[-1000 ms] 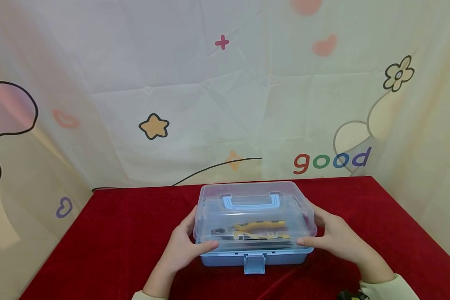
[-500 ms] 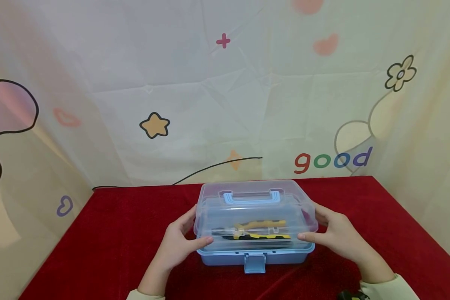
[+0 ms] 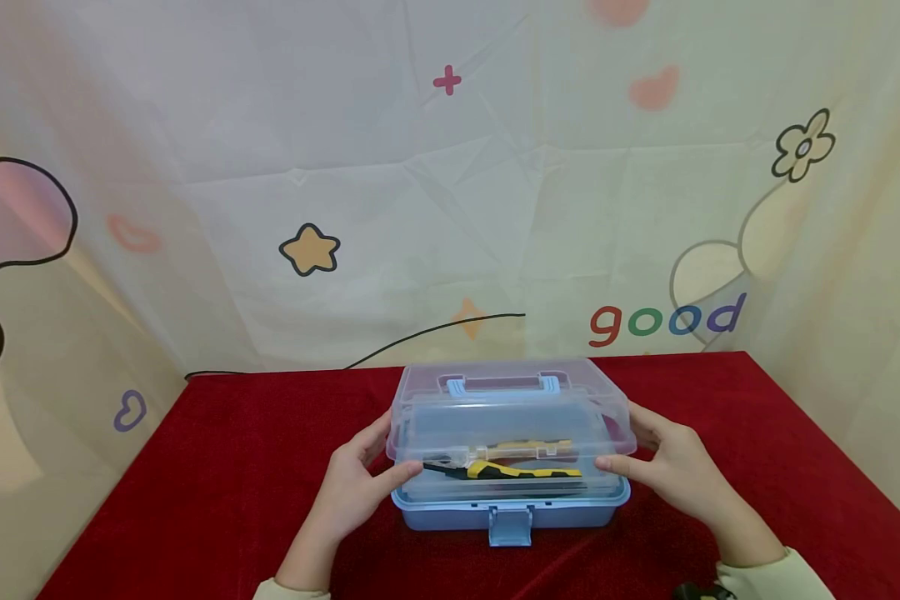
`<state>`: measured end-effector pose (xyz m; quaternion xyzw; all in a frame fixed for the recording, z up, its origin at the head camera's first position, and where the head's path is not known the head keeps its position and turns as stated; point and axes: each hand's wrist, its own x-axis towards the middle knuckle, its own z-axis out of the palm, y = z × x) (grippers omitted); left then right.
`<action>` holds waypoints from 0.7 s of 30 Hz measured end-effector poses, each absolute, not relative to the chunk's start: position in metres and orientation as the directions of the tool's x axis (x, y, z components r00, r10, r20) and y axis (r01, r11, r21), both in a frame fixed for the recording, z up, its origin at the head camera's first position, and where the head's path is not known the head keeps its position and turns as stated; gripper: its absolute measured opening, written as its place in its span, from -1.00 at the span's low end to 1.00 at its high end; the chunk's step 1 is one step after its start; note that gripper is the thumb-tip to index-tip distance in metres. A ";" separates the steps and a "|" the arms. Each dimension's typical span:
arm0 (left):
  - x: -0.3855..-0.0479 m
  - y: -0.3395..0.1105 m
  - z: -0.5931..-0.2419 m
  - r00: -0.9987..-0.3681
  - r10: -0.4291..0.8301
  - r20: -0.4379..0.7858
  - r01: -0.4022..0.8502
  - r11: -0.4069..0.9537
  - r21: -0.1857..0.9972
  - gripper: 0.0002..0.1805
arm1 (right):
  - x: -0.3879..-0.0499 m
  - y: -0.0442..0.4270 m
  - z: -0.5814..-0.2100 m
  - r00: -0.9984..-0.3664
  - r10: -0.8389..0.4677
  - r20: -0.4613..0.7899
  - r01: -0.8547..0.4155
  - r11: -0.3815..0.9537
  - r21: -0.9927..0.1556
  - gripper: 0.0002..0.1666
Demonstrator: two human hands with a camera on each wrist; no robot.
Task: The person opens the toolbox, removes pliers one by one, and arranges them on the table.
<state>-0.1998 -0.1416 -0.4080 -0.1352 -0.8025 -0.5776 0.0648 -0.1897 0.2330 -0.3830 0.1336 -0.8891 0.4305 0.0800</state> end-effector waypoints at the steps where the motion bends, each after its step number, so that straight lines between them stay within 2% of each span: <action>1: -0.200 -0.141 -0.408 -0.953 0.140 0.269 0.300 0.298 0.906 -0.21 | -0.190 0.232 -0.383 -0.951 -0.162 0.263 -0.306 0.594 -0.744 -0.09; 12: -0.198 -0.134 -0.410 -0.925 0.107 0.366 0.379 0.345 0.859 -0.22 | -0.191 0.227 -0.390 -0.947 -0.071 0.314 -0.294 0.588 -0.753 -0.17; 21: -0.197 -0.126 -0.408 -0.941 0.036 0.335 0.322 0.391 0.862 -0.22 | -0.192 0.222 -0.391 -0.942 -0.009 0.336 -0.275 0.594 -0.756 -0.21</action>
